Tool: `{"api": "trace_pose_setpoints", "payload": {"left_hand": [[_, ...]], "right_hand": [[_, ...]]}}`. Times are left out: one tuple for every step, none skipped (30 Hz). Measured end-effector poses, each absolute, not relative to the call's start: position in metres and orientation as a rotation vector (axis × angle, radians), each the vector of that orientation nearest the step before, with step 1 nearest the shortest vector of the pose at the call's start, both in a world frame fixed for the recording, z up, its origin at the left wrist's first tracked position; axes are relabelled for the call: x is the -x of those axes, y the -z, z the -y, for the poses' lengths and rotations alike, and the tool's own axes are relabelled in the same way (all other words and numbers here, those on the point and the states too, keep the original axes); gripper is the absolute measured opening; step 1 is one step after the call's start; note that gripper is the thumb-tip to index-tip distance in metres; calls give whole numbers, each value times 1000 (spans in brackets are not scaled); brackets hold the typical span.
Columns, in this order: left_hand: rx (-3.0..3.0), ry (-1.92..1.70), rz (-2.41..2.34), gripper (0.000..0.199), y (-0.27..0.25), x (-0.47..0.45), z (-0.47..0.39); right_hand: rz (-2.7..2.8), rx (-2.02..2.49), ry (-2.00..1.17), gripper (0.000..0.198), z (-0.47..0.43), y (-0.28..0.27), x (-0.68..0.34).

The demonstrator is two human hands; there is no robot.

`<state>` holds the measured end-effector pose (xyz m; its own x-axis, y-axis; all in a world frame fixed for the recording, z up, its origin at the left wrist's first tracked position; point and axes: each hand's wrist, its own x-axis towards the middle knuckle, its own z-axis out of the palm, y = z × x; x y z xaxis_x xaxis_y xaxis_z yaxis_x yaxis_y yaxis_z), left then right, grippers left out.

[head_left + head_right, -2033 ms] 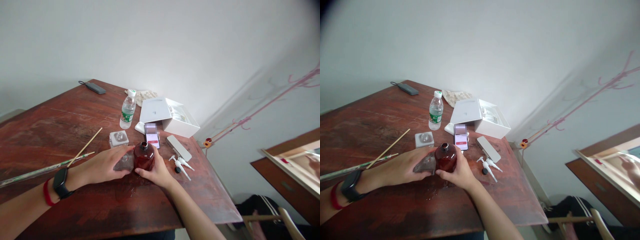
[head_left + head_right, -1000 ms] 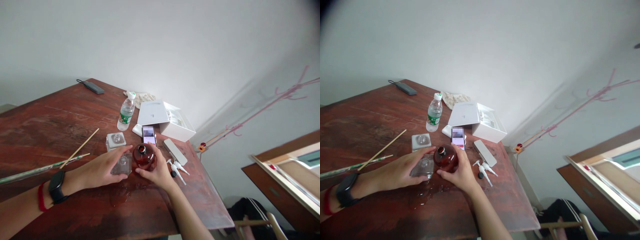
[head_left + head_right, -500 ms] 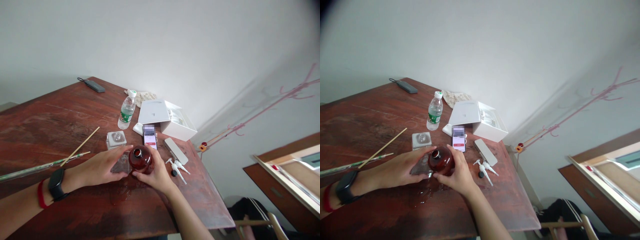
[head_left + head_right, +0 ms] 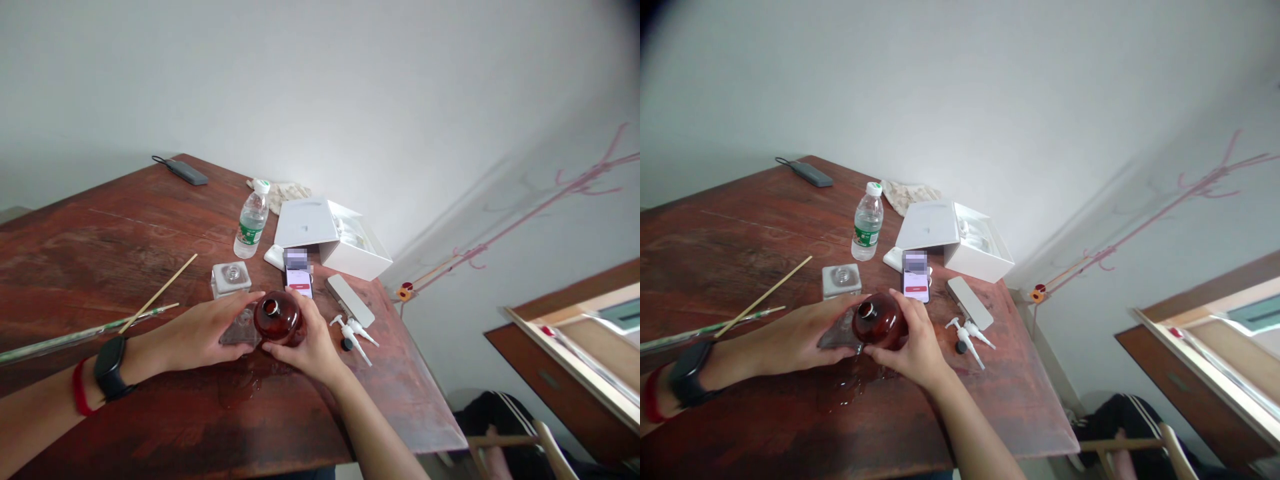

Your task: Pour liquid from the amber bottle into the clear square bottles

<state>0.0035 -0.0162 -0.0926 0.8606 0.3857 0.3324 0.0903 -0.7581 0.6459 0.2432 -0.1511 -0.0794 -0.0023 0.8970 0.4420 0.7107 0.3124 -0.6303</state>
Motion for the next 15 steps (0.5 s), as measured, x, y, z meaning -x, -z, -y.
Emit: {"api": "trace_pose_setpoints", "payload": {"left_hand": [[-2384,-604,-341,85,92,-3,16],[-2383,-606,-341,84,92,-3,16],[-2382,-605,-342,84,92,-3,16],[-2384,-603,-343,84,92,-3,16],[-2386,-598,-344,85,92,-2,16],[-2389,-591,-345,84,92,-2,16],[-2391,-589,-345,85,92,-2,16],[-2392,-592,-345,85,93,-1,16],[-2394,-601,-345,85,93,-1,16],[-2393,-610,-345,86,93,-1,16],[-2390,-623,-345,87,93,-1,16],[-2386,-634,-343,87,93,-1,16],[-2383,-638,-340,88,92,-2,16],[-2381,-636,-337,88,92,-2,17],[-2380,-630,-336,88,92,-2,17]], "right_hand": [[1761,1447,-286,97,151,79,-243],[1760,1448,-286,98,151,79,-243],[1758,1454,-287,99,152,78,-243],[1756,1462,-288,100,152,78,-242],[1754,1471,-289,101,152,78,-242],[1752,1476,-289,102,152,78,-242],[1751,1477,-287,102,152,79,-243],[1751,1473,-287,101,151,79,-243],[1751,1466,-286,101,151,79,-243],[1750,1460,-287,100,151,80,-243],[1749,1455,-289,99,151,80,-243],[1747,1452,-292,99,150,80,-243],[1744,1452,-297,99,150,81,-243],[1741,1455,-301,98,150,81,-243],[1737,1459,-304,98,151,81,-243]]}}
